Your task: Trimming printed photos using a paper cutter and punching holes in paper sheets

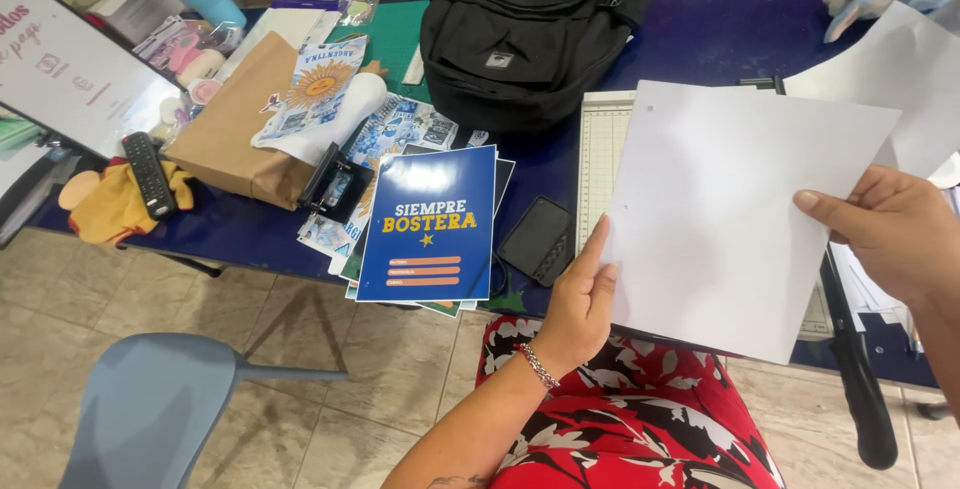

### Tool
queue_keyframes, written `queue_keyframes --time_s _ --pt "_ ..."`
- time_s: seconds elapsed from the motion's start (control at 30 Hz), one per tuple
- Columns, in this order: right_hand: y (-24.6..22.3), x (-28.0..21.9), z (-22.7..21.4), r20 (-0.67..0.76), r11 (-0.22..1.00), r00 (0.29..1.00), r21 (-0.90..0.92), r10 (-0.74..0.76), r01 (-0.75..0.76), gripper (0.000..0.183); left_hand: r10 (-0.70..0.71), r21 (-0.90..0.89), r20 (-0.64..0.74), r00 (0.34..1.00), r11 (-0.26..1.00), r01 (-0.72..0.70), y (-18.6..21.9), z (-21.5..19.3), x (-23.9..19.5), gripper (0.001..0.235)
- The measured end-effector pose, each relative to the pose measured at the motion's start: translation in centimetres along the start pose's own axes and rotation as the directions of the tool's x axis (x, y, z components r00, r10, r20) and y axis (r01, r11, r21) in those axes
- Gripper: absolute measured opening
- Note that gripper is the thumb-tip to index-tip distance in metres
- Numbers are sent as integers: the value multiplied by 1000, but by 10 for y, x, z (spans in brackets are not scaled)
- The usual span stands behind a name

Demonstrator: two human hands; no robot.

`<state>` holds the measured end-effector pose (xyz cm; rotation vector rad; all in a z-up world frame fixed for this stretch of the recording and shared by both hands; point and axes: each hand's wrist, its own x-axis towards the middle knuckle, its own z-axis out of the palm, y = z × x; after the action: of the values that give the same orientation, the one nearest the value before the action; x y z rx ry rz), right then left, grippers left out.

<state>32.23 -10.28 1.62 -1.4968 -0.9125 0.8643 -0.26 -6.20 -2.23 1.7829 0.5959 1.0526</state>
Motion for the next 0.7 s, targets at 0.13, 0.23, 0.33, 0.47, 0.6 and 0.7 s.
queue_keyframes --time_s 0.13,0.23,0.33,0.47,0.6,0.7 --pt "1 6 4 -56 985 988 -89 145 -150 14 -64 51 26 998 997 63 2 -5 0 58" --pt "3 17 7 -99 948 967 -196 236 -252 24 -74 154 101 992 986 58 18 -13 -3 80" --pt "-7 26 14 -87 907 938 -237 337 -348 38 -31 384 237 971 921 -64 26 -18 -5 102" --pt "20 46 11 -21 911 918 -122 395 -395 37 140 783 253 957 552 -287 25 -8 -5 76" --pt "37 58 16 -83 911 942 -239 324 -335 41 260 809 329 908 418 -412 33 6 -3 64" --pt "18 50 23 4 915 952 -280 305 -292 27 180 794 439 880 381 -474 20 23 -3 72"
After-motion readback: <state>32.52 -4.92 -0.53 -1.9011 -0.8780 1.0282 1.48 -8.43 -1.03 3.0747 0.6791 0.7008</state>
